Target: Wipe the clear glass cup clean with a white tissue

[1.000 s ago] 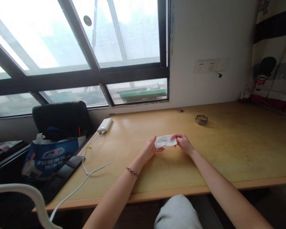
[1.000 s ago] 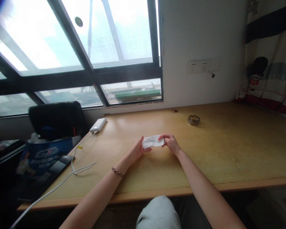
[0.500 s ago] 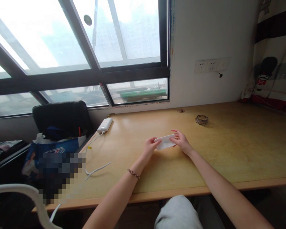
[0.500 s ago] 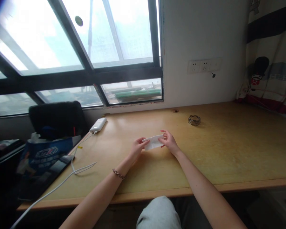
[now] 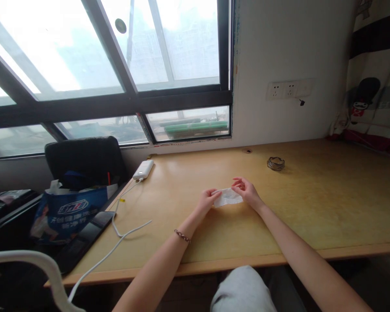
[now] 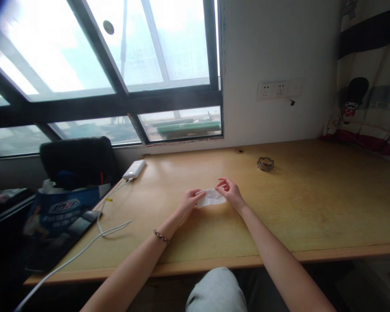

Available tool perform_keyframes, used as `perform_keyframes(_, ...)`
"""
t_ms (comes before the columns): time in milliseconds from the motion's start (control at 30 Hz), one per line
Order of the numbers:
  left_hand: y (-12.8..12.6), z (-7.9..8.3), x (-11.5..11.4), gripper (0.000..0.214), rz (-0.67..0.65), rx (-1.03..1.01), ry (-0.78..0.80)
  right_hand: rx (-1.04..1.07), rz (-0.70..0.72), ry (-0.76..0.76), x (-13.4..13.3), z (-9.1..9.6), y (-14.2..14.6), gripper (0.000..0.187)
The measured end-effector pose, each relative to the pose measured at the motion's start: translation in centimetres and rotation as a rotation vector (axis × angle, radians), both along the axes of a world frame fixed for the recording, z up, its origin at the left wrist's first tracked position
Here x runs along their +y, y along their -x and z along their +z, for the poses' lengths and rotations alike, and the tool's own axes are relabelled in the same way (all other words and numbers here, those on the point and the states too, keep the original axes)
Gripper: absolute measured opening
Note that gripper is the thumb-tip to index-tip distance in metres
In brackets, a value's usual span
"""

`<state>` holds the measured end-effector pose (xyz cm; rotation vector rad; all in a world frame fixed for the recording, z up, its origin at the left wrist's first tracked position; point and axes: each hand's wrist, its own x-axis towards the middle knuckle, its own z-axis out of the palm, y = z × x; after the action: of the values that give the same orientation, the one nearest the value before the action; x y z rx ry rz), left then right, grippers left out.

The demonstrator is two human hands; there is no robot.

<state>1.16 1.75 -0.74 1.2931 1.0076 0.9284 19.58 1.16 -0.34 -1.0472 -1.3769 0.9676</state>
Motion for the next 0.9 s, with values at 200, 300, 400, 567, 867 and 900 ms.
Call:
perform_keyframes(200, 0.3, 0.9, -1.0, 0.035, -0.226, 0.161, -0.084, -0.186, 0.276, 0.135, -0.4, 0.3, -0.3, 0.029)
perform_keyframes(300, 0.2, 1.0, -1.2, 0.034, -0.242, 0.229, -0.167, -0.261, 0.373, 0.151, -0.7, 0.3, -0.3, 0.027)
perform_keyframes(400, 0.0, 0.9, -1.2, 0.035, -0.218, 0.238, -0.192, -0.269, 0.367, 0.136, -0.8, 0.2, -0.1, 0.026)
perform_keyframes(567, -0.1, 0.4, -0.9, 0.036, -0.169, 0.189, -0.185, -0.253, 0.336, 0.162, -0.6, -0.2, 0.0, 0.023)
perform_keyframes(867, 0.0, 0.0, 0.0, 0.038, 0.027, -0.092, 0.033, -0.05, 0.115, 0.109, 0.2, -0.8, -0.4, 0.023)
perform_keyframes(900, 0.0, 0.1, -0.1, 0.038, 0.016, -0.113, 0.048, -0.024, 0.074, 0.104, 0.4, -1.0, -0.4, 0.023)
